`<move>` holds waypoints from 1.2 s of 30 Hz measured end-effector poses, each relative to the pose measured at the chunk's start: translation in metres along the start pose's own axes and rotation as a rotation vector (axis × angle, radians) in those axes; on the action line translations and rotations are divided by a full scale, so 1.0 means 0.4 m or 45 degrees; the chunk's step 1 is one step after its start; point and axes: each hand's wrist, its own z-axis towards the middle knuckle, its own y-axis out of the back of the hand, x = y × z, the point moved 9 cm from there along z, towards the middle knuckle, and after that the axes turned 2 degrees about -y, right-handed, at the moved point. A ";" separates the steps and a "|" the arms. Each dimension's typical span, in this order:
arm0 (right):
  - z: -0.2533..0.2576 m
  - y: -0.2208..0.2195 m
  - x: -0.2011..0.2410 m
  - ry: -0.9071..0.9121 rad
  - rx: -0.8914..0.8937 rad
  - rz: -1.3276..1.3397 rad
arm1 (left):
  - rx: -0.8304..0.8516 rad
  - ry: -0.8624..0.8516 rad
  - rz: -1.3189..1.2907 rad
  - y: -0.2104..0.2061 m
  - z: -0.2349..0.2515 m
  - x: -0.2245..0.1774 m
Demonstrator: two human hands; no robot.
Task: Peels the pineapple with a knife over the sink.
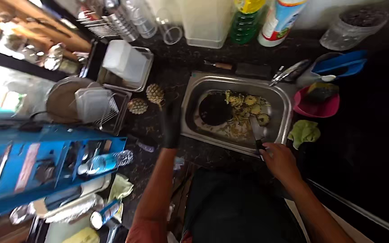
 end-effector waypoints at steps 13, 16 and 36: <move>0.073 -0.008 0.048 -0.506 0.261 -0.313 | -0.057 0.626 0.775 0.118 0.449 0.411; 0.108 -0.030 0.091 -0.357 0.381 -0.143 | -0.135 0.618 0.679 0.107 0.460 0.422; 0.398 -0.321 0.086 -0.099 0.683 0.480 | 0.264 0.396 -0.439 -0.046 0.212 0.202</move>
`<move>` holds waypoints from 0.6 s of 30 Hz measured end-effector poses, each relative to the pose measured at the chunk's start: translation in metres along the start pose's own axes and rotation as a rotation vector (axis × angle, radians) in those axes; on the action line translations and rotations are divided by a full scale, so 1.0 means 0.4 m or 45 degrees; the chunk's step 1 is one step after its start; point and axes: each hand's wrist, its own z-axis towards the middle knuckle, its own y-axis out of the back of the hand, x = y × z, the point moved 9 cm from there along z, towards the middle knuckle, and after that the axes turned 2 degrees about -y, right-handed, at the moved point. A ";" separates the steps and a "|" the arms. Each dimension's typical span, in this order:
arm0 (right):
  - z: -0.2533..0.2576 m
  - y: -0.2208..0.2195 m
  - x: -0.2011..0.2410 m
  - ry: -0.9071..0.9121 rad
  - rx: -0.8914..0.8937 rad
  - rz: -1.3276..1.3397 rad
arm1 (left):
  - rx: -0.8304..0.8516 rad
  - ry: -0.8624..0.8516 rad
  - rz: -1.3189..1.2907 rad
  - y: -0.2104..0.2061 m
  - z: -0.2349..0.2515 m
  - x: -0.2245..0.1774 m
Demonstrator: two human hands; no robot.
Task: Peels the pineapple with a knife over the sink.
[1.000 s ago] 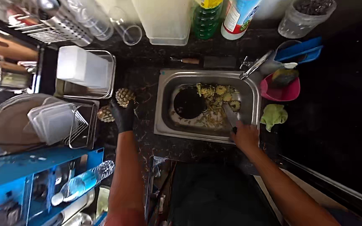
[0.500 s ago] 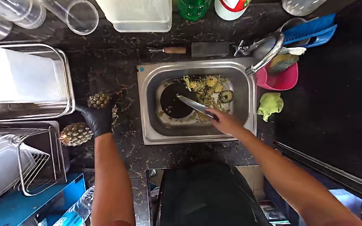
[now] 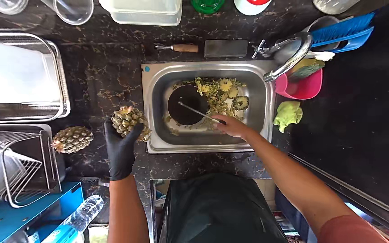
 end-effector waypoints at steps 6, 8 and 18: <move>-0.093 0.154 -0.097 -0.255 -0.274 0.469 | 0.254 0.000 0.389 -0.136 -0.015 0.039; -0.187 0.177 -0.086 -0.320 -0.357 0.479 | 0.310 -0.013 0.522 -0.180 -0.010 0.070; -0.357 0.093 -0.002 -0.424 -0.389 -0.112 | 0.744 -0.087 1.187 -0.467 0.080 0.177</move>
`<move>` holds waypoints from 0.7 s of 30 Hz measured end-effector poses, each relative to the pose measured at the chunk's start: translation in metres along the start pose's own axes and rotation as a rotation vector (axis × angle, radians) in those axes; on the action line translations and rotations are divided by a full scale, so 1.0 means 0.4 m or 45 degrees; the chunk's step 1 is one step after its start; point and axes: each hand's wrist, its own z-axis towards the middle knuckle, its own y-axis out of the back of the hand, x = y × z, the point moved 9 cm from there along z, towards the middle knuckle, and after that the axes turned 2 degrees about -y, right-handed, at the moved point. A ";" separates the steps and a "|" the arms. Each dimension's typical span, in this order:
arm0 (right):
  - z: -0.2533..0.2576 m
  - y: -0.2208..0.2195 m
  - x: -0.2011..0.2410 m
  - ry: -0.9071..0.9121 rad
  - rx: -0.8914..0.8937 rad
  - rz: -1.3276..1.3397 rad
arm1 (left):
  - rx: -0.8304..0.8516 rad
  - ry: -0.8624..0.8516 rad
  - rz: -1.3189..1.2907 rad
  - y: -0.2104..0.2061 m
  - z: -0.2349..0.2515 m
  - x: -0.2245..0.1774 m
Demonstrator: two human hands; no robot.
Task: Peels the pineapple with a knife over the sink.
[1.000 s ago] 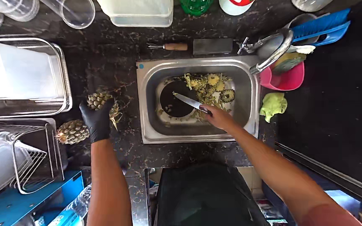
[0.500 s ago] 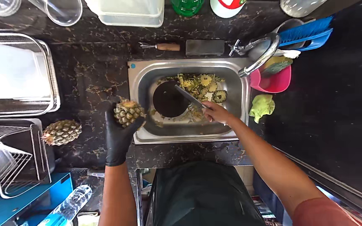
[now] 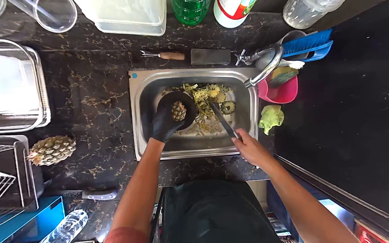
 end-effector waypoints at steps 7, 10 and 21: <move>0.093 -0.055 0.102 0.091 -0.012 0.100 | -0.079 -0.100 0.117 -0.105 0.086 0.061; 0.128 -0.055 0.145 0.161 -0.080 -0.068 | -0.087 -0.032 -0.277 -0.092 0.062 0.103; 0.108 -0.033 0.119 0.070 -0.106 -0.393 | -0.261 -0.058 0.172 -0.104 0.001 0.085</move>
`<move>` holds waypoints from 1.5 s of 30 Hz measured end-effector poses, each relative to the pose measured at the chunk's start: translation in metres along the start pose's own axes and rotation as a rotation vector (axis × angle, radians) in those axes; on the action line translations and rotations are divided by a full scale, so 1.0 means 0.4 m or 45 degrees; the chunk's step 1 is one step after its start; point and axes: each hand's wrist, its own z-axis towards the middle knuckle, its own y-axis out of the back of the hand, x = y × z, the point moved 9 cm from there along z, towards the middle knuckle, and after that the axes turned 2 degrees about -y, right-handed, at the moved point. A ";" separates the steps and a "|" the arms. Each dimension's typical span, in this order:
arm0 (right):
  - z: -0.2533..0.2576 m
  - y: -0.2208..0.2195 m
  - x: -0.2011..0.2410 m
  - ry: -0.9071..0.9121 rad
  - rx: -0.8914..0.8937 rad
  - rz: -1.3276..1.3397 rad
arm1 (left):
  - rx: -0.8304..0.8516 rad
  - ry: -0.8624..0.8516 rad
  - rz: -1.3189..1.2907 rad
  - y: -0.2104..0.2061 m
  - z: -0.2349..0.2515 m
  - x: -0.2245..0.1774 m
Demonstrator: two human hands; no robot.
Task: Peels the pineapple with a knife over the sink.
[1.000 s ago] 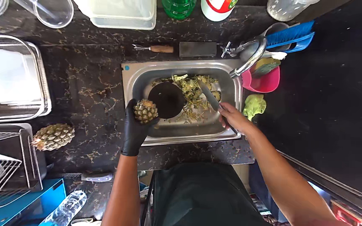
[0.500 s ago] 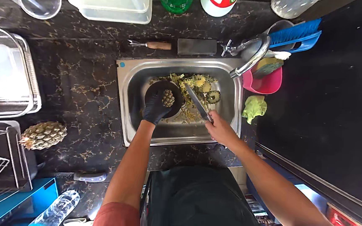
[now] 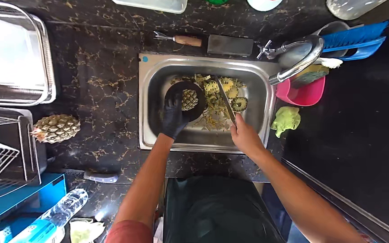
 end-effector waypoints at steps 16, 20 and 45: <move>0.044 -0.040 0.046 -0.016 0.127 0.164 | -0.043 -0.067 -0.339 0.029 0.078 0.005; 0.066 -0.043 0.058 0.007 0.102 0.118 | -0.041 0.179 -0.040 0.001 0.103 0.005; 0.058 -0.030 0.136 0.080 -0.079 0.126 | 0.144 0.130 -0.124 0.023 0.073 0.006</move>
